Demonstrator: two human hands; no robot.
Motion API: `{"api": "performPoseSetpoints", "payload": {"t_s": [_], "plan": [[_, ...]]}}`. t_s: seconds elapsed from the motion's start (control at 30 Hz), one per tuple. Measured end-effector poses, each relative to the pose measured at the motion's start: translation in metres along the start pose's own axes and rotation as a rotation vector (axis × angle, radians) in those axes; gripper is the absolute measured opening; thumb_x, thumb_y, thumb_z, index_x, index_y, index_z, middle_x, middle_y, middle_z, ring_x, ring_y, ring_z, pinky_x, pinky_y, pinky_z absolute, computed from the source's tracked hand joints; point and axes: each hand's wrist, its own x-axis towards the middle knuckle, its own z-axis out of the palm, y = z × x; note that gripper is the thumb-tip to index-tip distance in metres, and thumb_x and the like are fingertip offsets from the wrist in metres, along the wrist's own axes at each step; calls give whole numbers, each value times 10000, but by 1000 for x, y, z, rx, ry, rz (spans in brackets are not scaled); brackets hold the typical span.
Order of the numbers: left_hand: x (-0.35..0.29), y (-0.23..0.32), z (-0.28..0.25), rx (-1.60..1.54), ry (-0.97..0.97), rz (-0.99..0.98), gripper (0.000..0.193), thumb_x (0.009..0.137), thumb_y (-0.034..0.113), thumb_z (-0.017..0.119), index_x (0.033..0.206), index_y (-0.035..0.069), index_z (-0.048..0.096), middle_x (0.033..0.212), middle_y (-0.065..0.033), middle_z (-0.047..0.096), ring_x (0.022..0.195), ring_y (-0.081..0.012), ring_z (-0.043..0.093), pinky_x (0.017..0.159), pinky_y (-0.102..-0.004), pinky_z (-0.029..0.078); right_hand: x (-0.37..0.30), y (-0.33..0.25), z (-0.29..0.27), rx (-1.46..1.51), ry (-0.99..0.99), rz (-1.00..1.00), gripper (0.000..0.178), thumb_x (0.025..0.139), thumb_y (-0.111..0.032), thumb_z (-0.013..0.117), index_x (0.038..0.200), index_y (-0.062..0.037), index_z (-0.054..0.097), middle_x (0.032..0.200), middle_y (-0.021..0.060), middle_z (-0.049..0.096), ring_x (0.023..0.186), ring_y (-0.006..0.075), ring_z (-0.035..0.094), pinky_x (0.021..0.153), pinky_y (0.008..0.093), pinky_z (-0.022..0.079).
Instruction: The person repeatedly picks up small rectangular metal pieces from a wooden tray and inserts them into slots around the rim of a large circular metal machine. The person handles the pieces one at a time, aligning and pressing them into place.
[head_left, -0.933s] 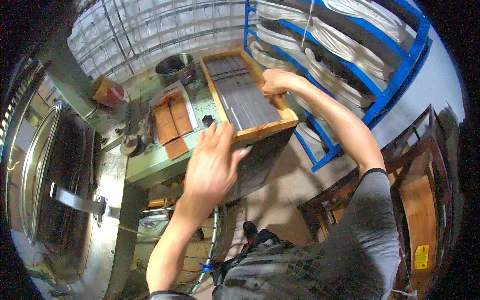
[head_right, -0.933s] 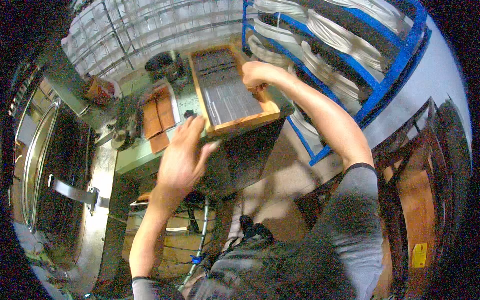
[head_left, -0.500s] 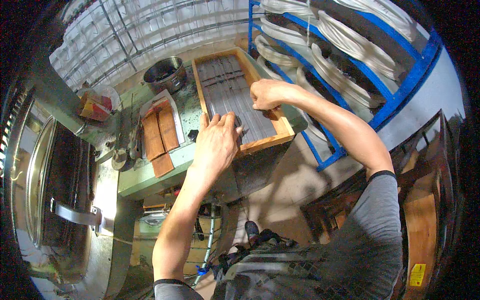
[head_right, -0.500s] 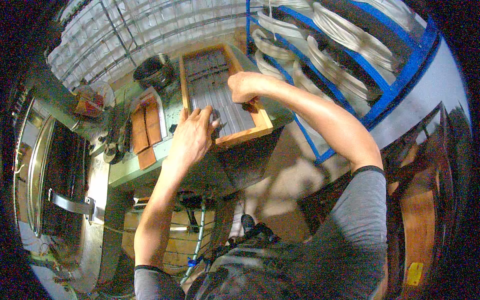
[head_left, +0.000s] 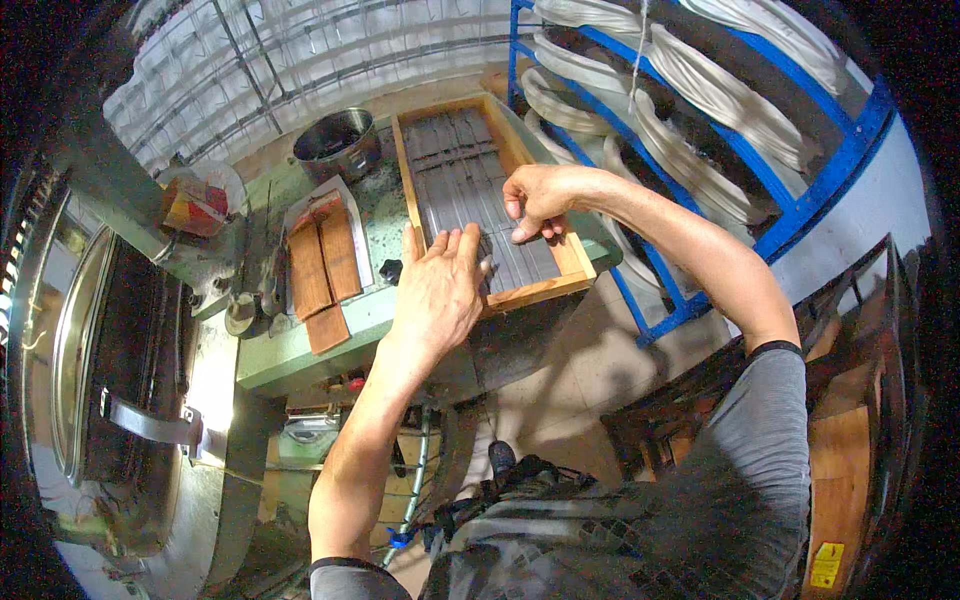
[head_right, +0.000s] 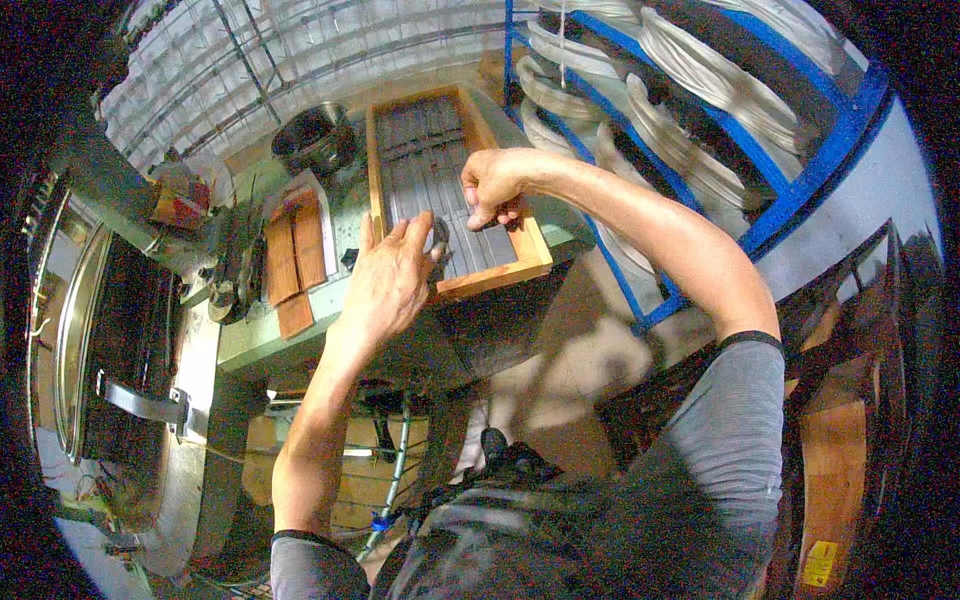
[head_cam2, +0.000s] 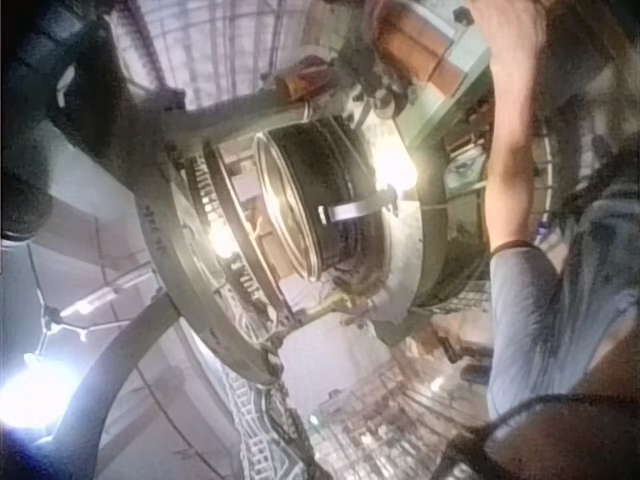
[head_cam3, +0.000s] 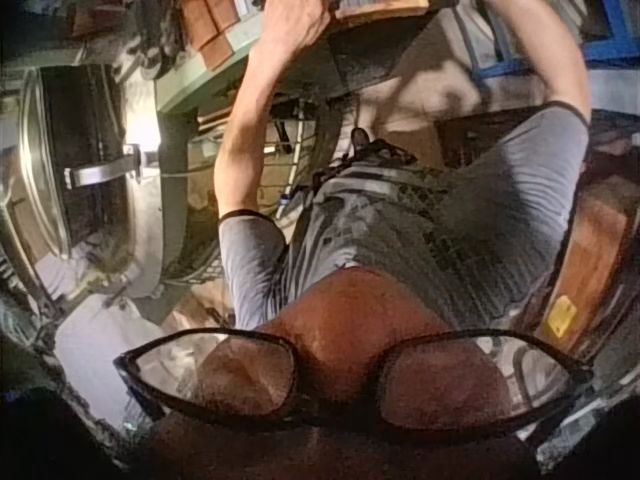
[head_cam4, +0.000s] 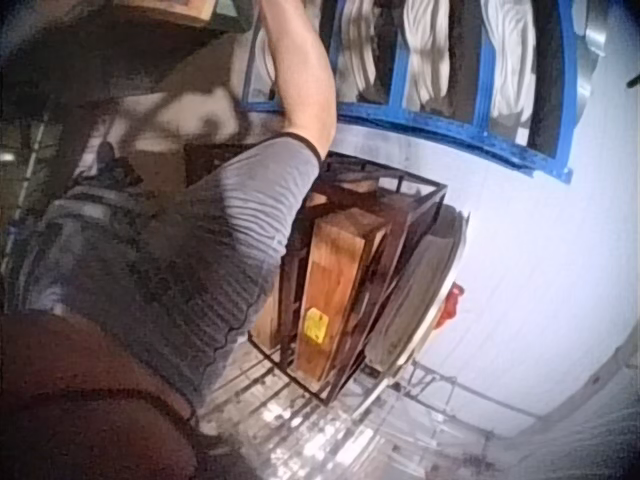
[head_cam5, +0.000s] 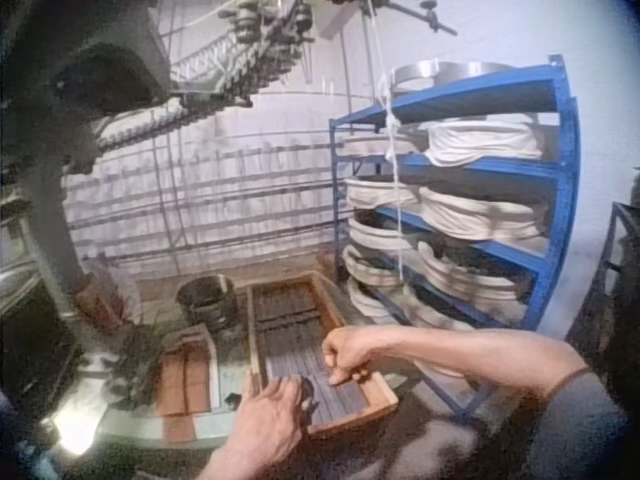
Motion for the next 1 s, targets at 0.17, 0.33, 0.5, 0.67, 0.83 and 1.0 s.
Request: {"api": "performPoseSetpoints", "payload": {"t_s": [0.17,0.33,0.5,0.67,0.83,1.0], "plan": [[0,1,3,-1,63,16,437,985,192,527,1335,-59,455,1137,-229,660,1159,-380,608,1131,-624,258,0,2,0,-77,4,-9,310,798,-33,817,921,5,535,681,62,619,558,163,682,445,287,551],[2,3,3,-10,83,9,421,981,175,526,1325,-59,464,1118,-226,661,1115,-382,624,1128,-622,264,0,2,-4,-88,22,-66,294,783,9,800,935,8,548,690,91,638,559,190,689,459,324,565],[2,2,2,-84,88,-51,397,983,122,530,1334,-49,455,1135,-243,659,1084,-394,637,1141,-608,273,2,-8,-20,-59,-8,-148,299,780,77,723,1020,6,559,708,123,662,593,242,708,503,373,588],[1,1,6,-90,141,-19,378,955,109,538,1281,-70,472,1087,-243,651,1097,-400,620,1113,-610,313,-2,-12,-31,171,-90,-130,196,799,56,732,940,10,603,749,81,661,624,168,693,548,274,583],[-1,4,-2,-198,245,-95,384,929,93,604,1279,-32,510,1138,-261,655,1114,-428,616,1122,-564,343,-11,-10,-33,265,-98,-97,126,810,-9,778,870,7,668,784,79,692,630,161,688,562,269,575],[-34,26,-28,-932,690,-521,284,892,2,700,1168,-24,642,1162,-194,695,1052,-275,697,966,-374,538,-62,-19,-14,418,171,-343,143,821,-52,780,887,15,673,749,94,696,625,154,685,545,258,555]]}}
